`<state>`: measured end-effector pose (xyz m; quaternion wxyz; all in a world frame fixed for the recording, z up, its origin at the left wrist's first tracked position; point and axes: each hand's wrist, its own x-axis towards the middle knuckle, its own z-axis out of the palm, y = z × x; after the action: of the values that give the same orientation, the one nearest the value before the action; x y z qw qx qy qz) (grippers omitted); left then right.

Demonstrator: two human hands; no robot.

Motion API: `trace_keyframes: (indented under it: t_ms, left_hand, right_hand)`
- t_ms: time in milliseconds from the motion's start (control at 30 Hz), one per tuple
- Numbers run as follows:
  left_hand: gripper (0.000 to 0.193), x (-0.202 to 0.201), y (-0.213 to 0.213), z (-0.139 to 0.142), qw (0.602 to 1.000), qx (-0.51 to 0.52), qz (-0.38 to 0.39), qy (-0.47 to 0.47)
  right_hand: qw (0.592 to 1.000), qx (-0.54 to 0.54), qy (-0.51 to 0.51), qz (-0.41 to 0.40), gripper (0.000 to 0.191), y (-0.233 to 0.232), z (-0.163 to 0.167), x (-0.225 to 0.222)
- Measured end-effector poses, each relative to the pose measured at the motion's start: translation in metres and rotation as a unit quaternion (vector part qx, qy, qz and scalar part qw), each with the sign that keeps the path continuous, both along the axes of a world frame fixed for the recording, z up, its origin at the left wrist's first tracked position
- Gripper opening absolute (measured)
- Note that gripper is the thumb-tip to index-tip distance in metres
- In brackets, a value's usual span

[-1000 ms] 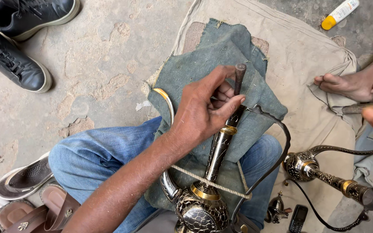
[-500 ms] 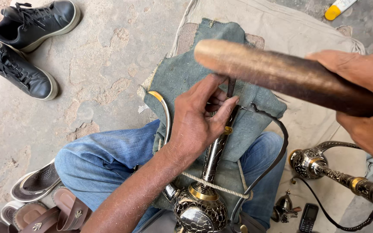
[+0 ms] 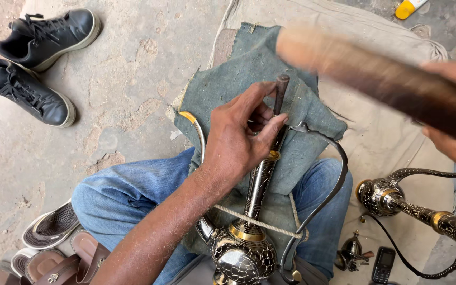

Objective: The person holds a decorative metal hookah base on their lap and repeatedly strikes it with a wooden mallet. They rotate the object to work on different sections of the neck and body.

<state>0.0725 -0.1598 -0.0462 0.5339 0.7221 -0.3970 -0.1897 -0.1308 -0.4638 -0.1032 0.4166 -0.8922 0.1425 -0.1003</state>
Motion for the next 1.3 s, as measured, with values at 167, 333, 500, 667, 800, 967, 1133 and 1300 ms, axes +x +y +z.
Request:
trace_keyframes:
  t_ms: [167,333,500,667,800,967,1133,1300]
  left_hand:
    - [0.045,-0.001,0.0,0.002,1.0,0.005,-0.012,-0.016]
    - [0.043,-0.003,0.001,-0.004,0.994,-0.042,-0.057,-0.086]
    - [0.044,0.0,0.009,-0.012,0.997,-0.069,-0.025,-0.036]
    - [0.054,0.01,0.021,-0.02,0.994,-0.043,-0.019,0.099]
    - [0.051,0.015,0.025,-0.019,0.995,-0.031,-0.084,0.053]
    - [0.051,0.016,0.024,-0.015,0.994,-0.031,-0.098,0.023]
    - [0.05,0.013,0.025,-0.019,0.992,-0.067,-0.1,-0.035]
    - [0.043,0.012,0.023,-0.024,0.991,-0.055,-0.121,-0.026]
  right_hand:
    - [1.0,0.021,-0.015,0.002,0.057,-0.004,-0.012,-0.013]
    - [0.998,-0.039,0.051,-0.02,0.059,-0.012,-0.03,-0.04]
    - [0.995,-0.02,0.064,-0.068,0.059,-0.007,-0.036,-0.07]
    - [0.973,-0.02,0.14,-0.181,0.059,0.055,0.008,-0.106]
    - [0.964,-0.024,0.157,-0.213,0.059,0.076,0.026,-0.113]
    - [0.976,-0.066,0.146,-0.146,0.058,0.025,-0.014,-0.082]
    - [0.973,-0.069,0.166,-0.145,0.058,0.023,-0.014,-0.092]
    - [0.954,-0.077,0.22,-0.187,0.058,0.07,0.038,-0.089]
